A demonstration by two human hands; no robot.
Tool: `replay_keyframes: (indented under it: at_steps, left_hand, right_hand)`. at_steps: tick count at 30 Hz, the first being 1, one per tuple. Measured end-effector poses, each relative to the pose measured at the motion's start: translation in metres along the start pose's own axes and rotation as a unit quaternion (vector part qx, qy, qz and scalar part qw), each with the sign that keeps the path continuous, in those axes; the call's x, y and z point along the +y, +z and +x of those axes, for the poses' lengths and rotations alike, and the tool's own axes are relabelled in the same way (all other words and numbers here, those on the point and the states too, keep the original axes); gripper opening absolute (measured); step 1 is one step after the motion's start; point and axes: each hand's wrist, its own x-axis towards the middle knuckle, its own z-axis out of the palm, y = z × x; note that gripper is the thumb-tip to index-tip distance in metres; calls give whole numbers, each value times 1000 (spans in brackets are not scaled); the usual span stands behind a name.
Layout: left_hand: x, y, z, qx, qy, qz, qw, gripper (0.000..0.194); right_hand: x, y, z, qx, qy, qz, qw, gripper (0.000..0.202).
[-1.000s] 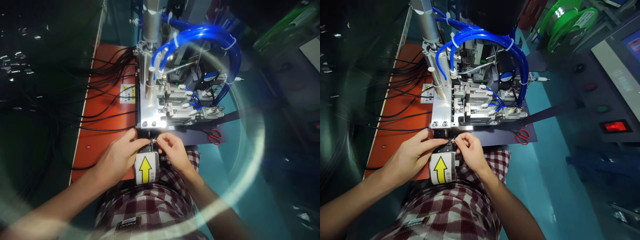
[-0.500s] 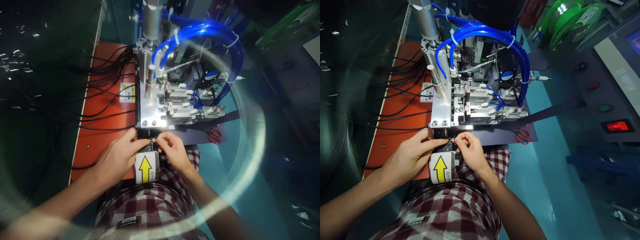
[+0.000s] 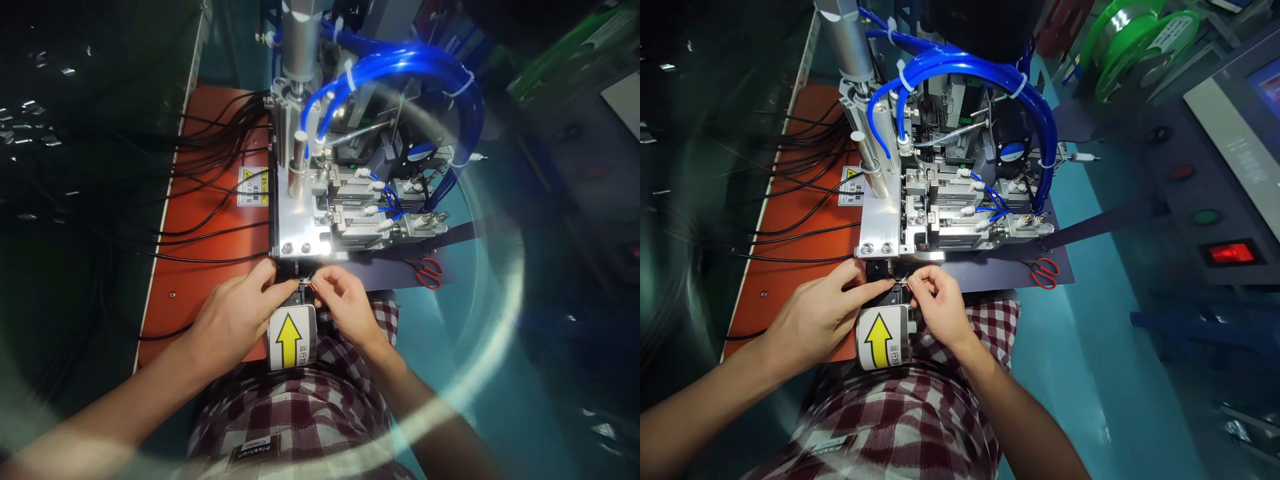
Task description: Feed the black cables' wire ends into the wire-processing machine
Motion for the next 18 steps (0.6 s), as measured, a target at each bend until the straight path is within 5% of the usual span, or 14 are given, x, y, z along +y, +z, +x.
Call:
replay_keyframes:
  at_steps: [12,18]
  left_hand:
    - [-1,1,-2,23,12,-6,1000,38]
    - [-2,2,0,46,47,40,997,34]
  right_hand:
    - [-2,5,-4,27,-6,-33,999,15]
    - [-10,3,-2,-5,60,-67,996,17]
